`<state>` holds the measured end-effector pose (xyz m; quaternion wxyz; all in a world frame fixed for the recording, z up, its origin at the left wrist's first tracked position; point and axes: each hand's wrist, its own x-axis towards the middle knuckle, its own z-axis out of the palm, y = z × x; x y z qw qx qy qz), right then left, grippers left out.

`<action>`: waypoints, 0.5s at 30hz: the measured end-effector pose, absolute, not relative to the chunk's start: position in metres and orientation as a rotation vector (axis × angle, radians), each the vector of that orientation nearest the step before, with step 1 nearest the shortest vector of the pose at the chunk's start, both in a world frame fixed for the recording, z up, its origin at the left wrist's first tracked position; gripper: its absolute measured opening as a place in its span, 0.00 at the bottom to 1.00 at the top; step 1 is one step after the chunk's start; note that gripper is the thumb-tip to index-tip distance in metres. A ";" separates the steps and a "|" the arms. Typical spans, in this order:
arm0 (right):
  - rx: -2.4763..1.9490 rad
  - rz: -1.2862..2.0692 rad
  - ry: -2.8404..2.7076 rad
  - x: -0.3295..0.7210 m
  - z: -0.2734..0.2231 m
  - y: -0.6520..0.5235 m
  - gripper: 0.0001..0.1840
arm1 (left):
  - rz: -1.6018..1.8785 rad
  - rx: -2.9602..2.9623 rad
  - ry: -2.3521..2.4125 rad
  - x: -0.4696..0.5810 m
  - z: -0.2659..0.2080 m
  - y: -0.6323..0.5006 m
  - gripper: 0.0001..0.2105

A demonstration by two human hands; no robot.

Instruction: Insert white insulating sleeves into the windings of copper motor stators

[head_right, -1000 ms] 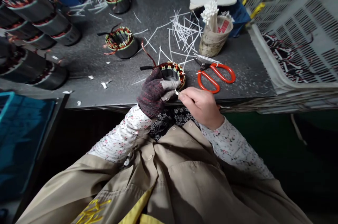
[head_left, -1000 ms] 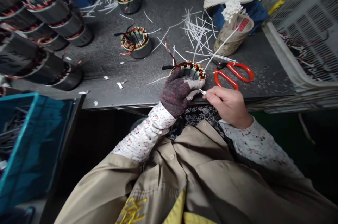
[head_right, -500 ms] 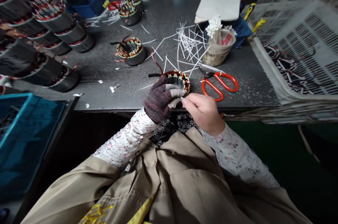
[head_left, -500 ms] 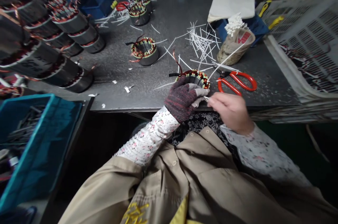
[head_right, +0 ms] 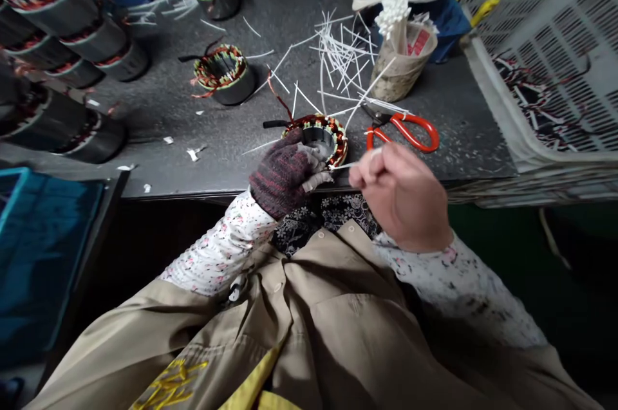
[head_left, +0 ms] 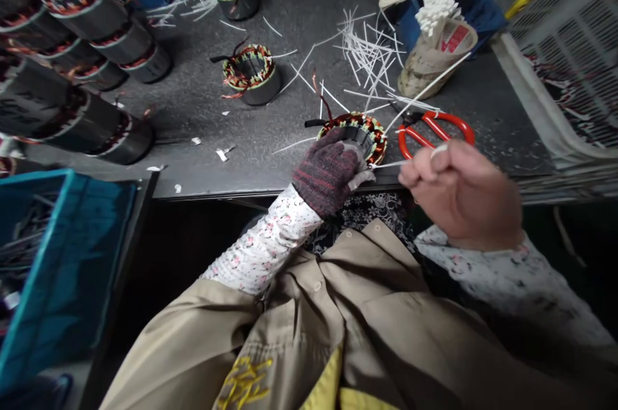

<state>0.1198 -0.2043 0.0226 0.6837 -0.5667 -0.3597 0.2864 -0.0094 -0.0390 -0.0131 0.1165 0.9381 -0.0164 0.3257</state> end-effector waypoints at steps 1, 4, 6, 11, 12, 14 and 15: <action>-1.260 0.644 -0.751 0.121 0.024 -0.191 0.22 | 0.919 2.762 -0.061 -0.009 -0.014 -0.039 0.10; -1.268 0.656 -0.590 0.118 0.025 -0.149 0.22 | 0.830 2.776 -0.115 -0.008 -0.015 -0.037 0.12; -1.294 0.594 -0.617 0.114 0.025 -0.139 0.22 | 0.786 2.769 -0.078 -0.009 -0.015 -0.036 0.13; -1.700 -0.104 -1.140 0.161 0.007 -0.193 0.17 | 0.656 2.627 0.028 -0.017 0.002 -0.037 0.13; -1.871 -0.172 -1.257 0.183 -0.002 -0.206 0.15 | 0.621 2.559 0.058 -0.019 0.008 -0.038 0.15; -2.108 -0.284 -1.510 0.229 -0.024 -0.219 0.15 | 0.539 2.437 0.137 -0.019 0.020 -0.040 0.23; -2.156 -0.330 -1.609 0.251 -0.035 -0.220 0.14 | 0.494 2.429 0.171 -0.017 0.026 -0.042 0.26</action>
